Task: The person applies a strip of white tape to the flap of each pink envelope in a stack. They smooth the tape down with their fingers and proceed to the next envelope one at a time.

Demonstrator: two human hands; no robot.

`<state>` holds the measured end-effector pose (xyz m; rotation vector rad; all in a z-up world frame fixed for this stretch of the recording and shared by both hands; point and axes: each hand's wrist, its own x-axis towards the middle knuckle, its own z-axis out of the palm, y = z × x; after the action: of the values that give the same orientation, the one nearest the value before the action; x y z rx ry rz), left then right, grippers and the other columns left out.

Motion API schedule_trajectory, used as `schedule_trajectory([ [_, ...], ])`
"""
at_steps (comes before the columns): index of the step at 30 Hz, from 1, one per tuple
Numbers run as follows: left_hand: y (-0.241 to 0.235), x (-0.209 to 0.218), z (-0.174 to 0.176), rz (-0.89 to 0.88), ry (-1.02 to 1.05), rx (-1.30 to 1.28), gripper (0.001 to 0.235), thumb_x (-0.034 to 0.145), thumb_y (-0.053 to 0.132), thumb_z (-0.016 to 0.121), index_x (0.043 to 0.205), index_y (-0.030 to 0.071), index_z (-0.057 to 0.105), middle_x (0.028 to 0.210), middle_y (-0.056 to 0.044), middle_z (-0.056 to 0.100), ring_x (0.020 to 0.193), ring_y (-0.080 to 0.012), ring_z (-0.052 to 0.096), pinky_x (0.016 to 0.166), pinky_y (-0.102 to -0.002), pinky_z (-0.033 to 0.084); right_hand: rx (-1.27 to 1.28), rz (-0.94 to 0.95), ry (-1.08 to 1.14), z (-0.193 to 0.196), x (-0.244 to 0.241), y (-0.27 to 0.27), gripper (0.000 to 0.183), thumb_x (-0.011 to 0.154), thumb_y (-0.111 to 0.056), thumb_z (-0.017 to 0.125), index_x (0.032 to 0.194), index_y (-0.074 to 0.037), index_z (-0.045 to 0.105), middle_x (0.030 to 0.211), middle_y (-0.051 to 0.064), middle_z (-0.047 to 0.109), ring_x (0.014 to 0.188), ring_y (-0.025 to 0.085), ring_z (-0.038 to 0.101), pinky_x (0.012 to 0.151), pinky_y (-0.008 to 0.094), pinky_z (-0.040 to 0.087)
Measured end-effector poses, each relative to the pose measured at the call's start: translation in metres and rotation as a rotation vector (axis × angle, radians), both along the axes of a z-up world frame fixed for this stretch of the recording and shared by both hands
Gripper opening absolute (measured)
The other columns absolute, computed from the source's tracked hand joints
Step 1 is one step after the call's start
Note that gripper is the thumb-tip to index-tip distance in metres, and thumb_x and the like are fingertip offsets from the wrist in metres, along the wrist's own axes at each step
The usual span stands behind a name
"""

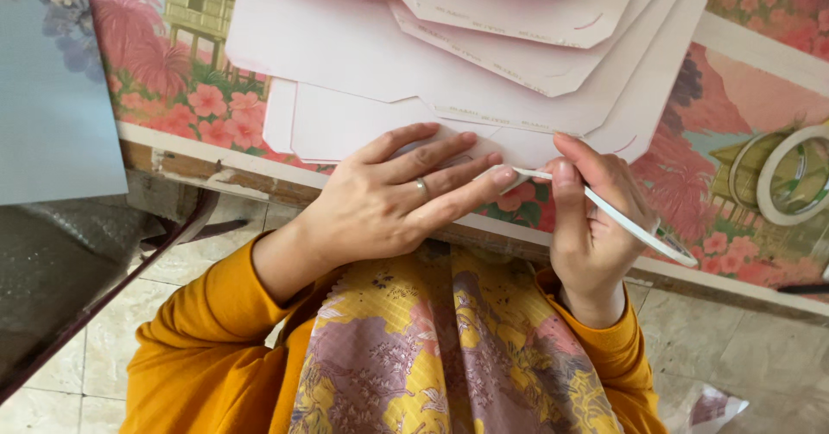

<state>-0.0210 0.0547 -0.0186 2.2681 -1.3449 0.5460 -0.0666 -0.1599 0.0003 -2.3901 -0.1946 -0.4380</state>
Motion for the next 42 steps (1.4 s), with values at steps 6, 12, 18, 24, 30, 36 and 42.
schedule_trajectory([
  [6,-0.006,0.002,0.003,0.04,-0.039,0.065,0.033,0.105,0.015,0.036,0.134,0.009,0.05,0.124,0.003,0.068,0.121,-0.0126,0.058,0.102,-0.033,0.043,-0.164,-0.164,-0.213,-0.016,-0.006,-0.04,0.019,0.105,-0.01,0.058,0.111,0.007,0.065,0.093,0.017,0.07,0.086,0.029,0.065,0.079,0.04,0.05],
  [12,-0.013,0.0,0.011,0.046,0.068,-0.061,0.028,0.102,0.007,0.042,0.124,0.005,0.058,0.112,0.0,0.074,0.114,-0.015,0.063,0.098,-0.035,0.047,-0.131,-0.134,-0.212,-0.027,0.003,-0.064,0.012,0.099,-0.003,0.067,0.101,0.009,0.065,0.094,0.019,0.065,0.086,0.033,0.059,0.08,0.042,0.049],
  [18,-0.057,-0.004,0.012,-0.068,0.191,-0.091,0.034,0.101,0.001,0.04,0.135,-0.002,0.046,0.123,-0.016,0.067,0.117,-0.0249,0.065,0.109,-0.04,0.044,-0.156,-0.153,-0.182,-0.026,0.004,-0.062,0.007,0.095,0.0,0.071,0.096,0.003,0.065,0.091,0.017,0.065,0.085,0.029,0.062,0.079,0.039,0.05],
  [24,-0.104,-0.001,0.008,-0.004,0.022,-0.065,0.041,0.109,0.017,0.044,0.146,0.006,0.03,0.12,-0.008,0.071,0.115,-0.0194,0.07,0.11,-0.033,0.05,-0.144,-0.168,-0.219,-0.002,0.008,-0.053,0.005,0.096,0.003,0.07,0.091,0.005,0.069,0.087,0.017,0.067,0.078,0.029,0.061,0.078,0.039,0.049],
  [30,-0.04,0.031,0.019,0.049,0.086,-0.01,0.049,0.087,-0.008,0.072,0.131,0.003,0.055,0.106,-0.009,0.074,0.098,-0.0203,0.072,0.08,-0.029,0.062,-0.058,-0.221,-0.305,-0.029,0.01,-0.052,0.02,0.101,-0.016,0.058,0.097,0.003,0.064,0.088,0.016,0.067,0.08,0.029,0.064,0.075,0.038,0.05],
  [36,-0.036,0.041,0.005,0.308,-0.085,0.084,0.044,0.091,-0.002,0.06,0.134,0.005,0.052,0.111,-0.011,0.066,0.105,-0.0259,0.063,0.096,-0.034,0.053,0.008,0.115,-0.138,-0.021,0.008,-0.049,0.071,0.106,-0.044,0.013,0.125,0.011,0.055,0.12,0.023,0.062,0.114,0.038,0.055,0.098,0.047,0.044],
  [42,-0.07,-0.003,-0.003,0.23,0.046,0.168,0.053,0.099,0.041,0.063,0.135,0.003,0.052,0.137,-0.023,0.043,0.129,-0.0419,0.041,0.109,-0.053,0.038,-0.159,-0.083,-0.283,-0.018,-0.001,-0.043,0.031,0.103,-0.011,0.043,0.109,0.012,0.062,0.103,0.024,0.066,0.088,0.038,0.062,0.081,0.045,0.05],
])
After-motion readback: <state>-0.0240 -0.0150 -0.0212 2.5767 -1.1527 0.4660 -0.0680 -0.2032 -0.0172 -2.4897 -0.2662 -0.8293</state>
